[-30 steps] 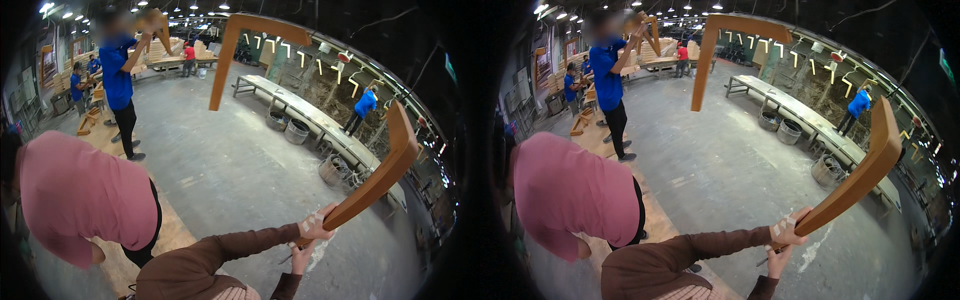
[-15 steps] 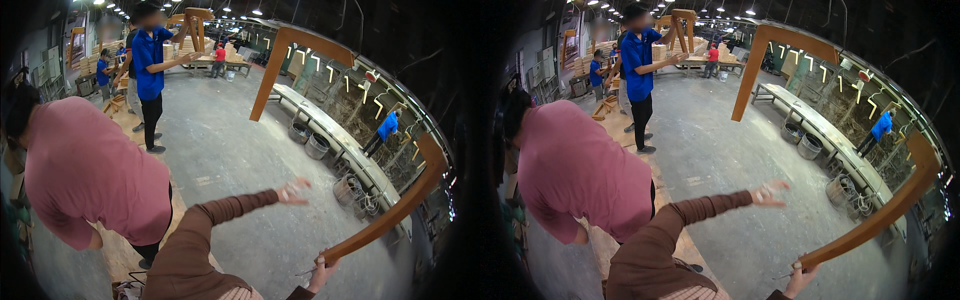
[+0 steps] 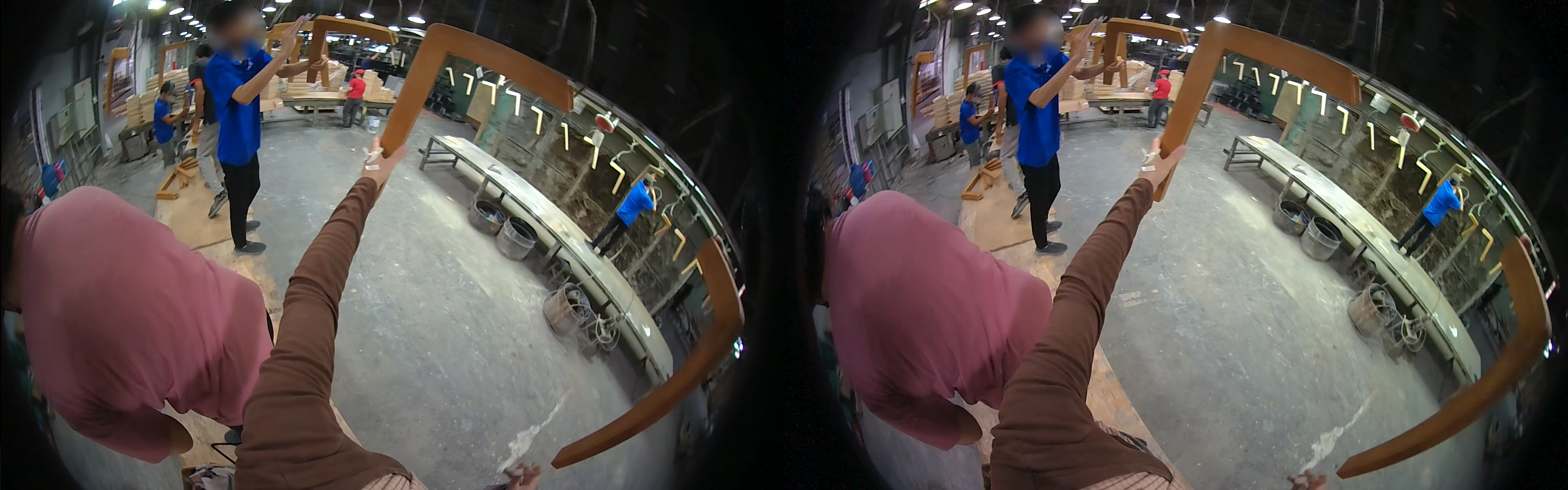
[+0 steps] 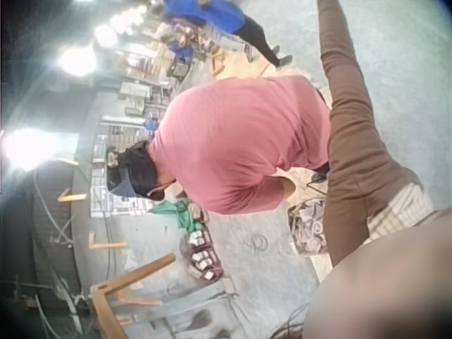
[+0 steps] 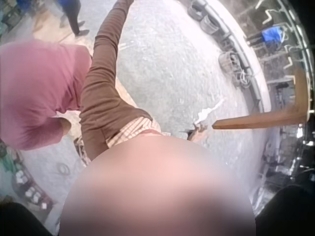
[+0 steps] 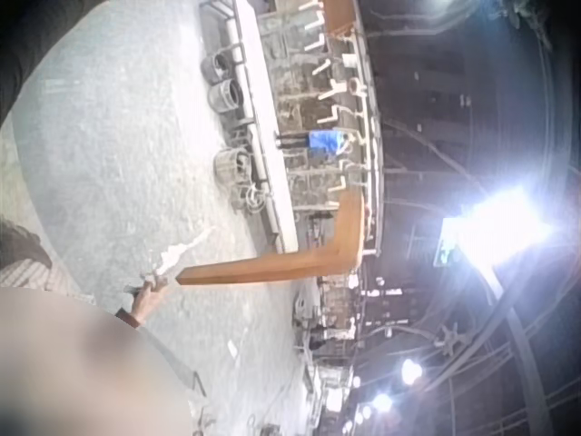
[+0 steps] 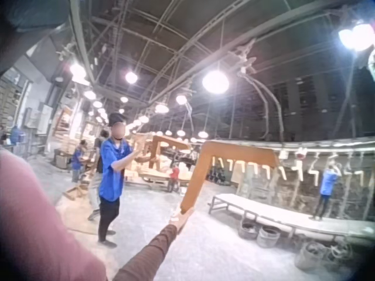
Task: The person sands a wooden chair frame using a sanding block and a pneumatic sander. They rotate the frame to reach different sides and edges, then place the frame on a workbench.
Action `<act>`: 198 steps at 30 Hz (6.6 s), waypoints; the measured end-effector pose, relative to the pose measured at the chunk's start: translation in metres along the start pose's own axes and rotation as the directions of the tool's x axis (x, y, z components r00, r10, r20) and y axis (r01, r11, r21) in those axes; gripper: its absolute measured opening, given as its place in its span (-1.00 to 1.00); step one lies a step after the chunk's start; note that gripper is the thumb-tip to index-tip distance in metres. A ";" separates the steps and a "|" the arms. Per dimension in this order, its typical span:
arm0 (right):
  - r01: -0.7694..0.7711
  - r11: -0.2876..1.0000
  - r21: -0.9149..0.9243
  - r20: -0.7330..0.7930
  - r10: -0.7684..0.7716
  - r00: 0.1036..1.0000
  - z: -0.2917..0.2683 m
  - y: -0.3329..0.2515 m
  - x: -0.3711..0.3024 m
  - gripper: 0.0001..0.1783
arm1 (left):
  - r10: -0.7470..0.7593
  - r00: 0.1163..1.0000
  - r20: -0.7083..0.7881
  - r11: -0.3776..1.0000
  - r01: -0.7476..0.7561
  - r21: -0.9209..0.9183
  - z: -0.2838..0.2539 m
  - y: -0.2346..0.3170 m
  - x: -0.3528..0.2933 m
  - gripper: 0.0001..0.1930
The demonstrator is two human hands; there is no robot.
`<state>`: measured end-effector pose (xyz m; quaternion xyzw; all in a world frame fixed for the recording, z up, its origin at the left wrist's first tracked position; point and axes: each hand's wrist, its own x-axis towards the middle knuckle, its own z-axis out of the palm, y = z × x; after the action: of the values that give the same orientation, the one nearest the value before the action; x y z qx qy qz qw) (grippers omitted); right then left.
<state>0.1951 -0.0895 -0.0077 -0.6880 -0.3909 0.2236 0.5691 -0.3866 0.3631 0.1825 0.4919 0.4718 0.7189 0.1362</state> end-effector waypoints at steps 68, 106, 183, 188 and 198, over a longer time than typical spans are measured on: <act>-0.118 0.989 0.088 0.164 0.103 0.981 -0.004 -0.018 -0.077 -0.74 | 0.137 0.834 0.534 0.842 0.185 -0.506 0.063 0.159 -0.147 -0.40; -0.193 0.979 -0.066 0.159 0.201 0.966 -0.013 -0.001 -0.110 -0.73 | 0.261 0.959 0.112 0.965 -0.263 0.007 0.128 0.099 -0.179 -0.34; 0.331 0.829 0.451 0.451 -0.532 0.717 0.246 -0.226 0.026 -0.24 | 0.012 0.229 0.973 0.679 0.713 -0.176 0.053 0.071 -0.325 -0.30; 0.288 0.819 0.496 0.419 -0.516 0.747 0.259 -0.218 0.038 -0.26 | 0.126 0.208 0.970 0.669 0.705 -0.237 0.065 0.057 -0.316 -0.09; 0.541 0.746 0.388 0.350 -0.662 0.663 0.283 -0.222 0.053 -0.22 | 0.098 0.153 0.983 0.748 0.641 -0.174 0.070 0.043 -0.280 -0.12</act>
<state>-0.0493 0.1354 0.1404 -0.3653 -0.6906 0.2270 0.5814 -0.1820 0.1941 0.0604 0.6581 0.1271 0.3108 0.6740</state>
